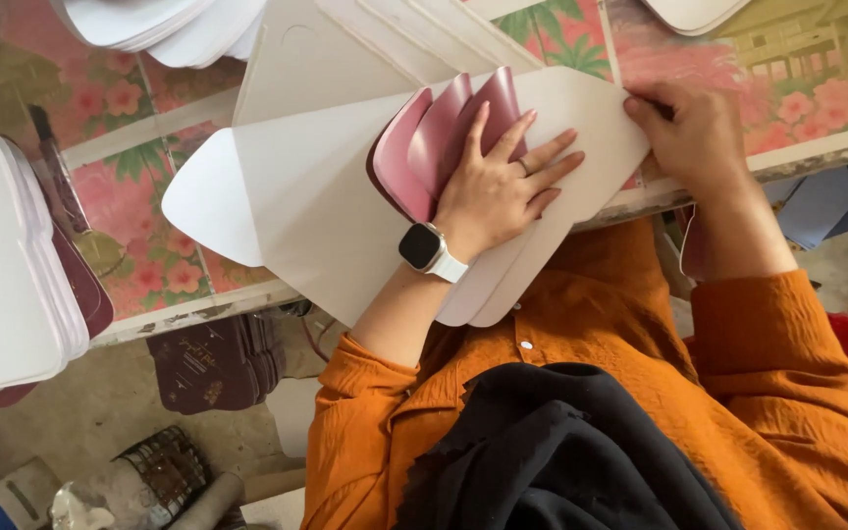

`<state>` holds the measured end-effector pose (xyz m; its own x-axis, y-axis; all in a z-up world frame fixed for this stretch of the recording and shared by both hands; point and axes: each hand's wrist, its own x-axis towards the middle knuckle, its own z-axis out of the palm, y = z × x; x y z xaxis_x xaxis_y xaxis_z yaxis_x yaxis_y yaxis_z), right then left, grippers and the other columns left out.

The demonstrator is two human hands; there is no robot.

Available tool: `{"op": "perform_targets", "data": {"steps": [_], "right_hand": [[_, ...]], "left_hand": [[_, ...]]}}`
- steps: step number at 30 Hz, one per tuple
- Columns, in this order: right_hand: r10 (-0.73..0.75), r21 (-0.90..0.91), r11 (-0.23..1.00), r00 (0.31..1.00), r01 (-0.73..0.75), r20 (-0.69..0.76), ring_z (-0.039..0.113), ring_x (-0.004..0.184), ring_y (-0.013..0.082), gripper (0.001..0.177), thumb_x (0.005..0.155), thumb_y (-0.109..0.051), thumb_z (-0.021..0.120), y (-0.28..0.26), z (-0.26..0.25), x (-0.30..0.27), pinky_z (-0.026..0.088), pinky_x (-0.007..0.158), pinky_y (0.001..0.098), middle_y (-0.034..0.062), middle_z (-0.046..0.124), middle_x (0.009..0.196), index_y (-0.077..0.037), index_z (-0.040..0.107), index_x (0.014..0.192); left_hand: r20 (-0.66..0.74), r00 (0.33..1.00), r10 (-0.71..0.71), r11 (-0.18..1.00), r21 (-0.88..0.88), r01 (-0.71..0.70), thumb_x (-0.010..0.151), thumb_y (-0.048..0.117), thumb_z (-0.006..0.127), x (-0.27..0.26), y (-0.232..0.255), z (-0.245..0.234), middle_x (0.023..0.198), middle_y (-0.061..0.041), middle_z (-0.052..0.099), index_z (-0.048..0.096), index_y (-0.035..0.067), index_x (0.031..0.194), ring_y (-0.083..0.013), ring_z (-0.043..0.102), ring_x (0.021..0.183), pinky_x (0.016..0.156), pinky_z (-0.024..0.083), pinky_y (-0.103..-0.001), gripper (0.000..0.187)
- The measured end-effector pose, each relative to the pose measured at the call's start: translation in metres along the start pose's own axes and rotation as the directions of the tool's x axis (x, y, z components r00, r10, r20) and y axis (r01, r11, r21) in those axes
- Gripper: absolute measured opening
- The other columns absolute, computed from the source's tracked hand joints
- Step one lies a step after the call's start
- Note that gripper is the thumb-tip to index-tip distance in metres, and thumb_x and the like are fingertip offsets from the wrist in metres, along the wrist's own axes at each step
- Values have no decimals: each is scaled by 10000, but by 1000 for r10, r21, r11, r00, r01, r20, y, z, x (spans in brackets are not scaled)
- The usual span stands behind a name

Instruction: The person folds white paper sheets with a maroon interior design in half by hand. They repeatedly pick up a stack, fold the sheets, and place them back on the table, occasionally adjusting the pile.

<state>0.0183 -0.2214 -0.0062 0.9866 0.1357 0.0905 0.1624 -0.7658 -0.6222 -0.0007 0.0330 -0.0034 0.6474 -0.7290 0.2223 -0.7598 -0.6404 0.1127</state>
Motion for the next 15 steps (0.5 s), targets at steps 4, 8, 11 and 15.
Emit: {"op": "perform_targets", "data": {"steps": [4,8,11,15], "right_hand": [[220,273,945,969,-183,-115,609,910,94,135,970,-66,589,-9,-2,12,469,728,257,35,710,966,-62,724,981],[506,542,733,862,-410,-32,539,635,67,315,1059,-339,409,-54,8,27,409,580,225,-37,583,719,-147,656,1023],[192,611,785,978,-102,-83,637,987,239,553,999,-486,290,-85,35,31,518,827,336,160,646,1103,-46,544,1216],[73,562,824,973,66,-221,386,1362,291,525,1040,-412,313,-119,73,30,299,1139,412,184,405,1445,-41,355,1411]], "left_hand": [[-148,989,-18,988,-153,-5,980,344,521,0,-1,1,1329,98,563,610,220,1279,-281,484,1286,1104,194,-659,336],[-211,975,-69,966,-256,13,965,247,535,-1,0,5,1244,55,630,675,135,1179,-257,541,1230,1118,186,-636,279],[-209,976,-63,978,-209,18,966,201,535,-1,-2,7,1238,65,634,682,142,1170,-235,526,1240,1122,163,-636,258],[-135,989,-51,972,-234,18,820,209,606,-3,-4,11,851,-22,691,759,115,906,-245,554,1114,1148,82,-606,199]]}}
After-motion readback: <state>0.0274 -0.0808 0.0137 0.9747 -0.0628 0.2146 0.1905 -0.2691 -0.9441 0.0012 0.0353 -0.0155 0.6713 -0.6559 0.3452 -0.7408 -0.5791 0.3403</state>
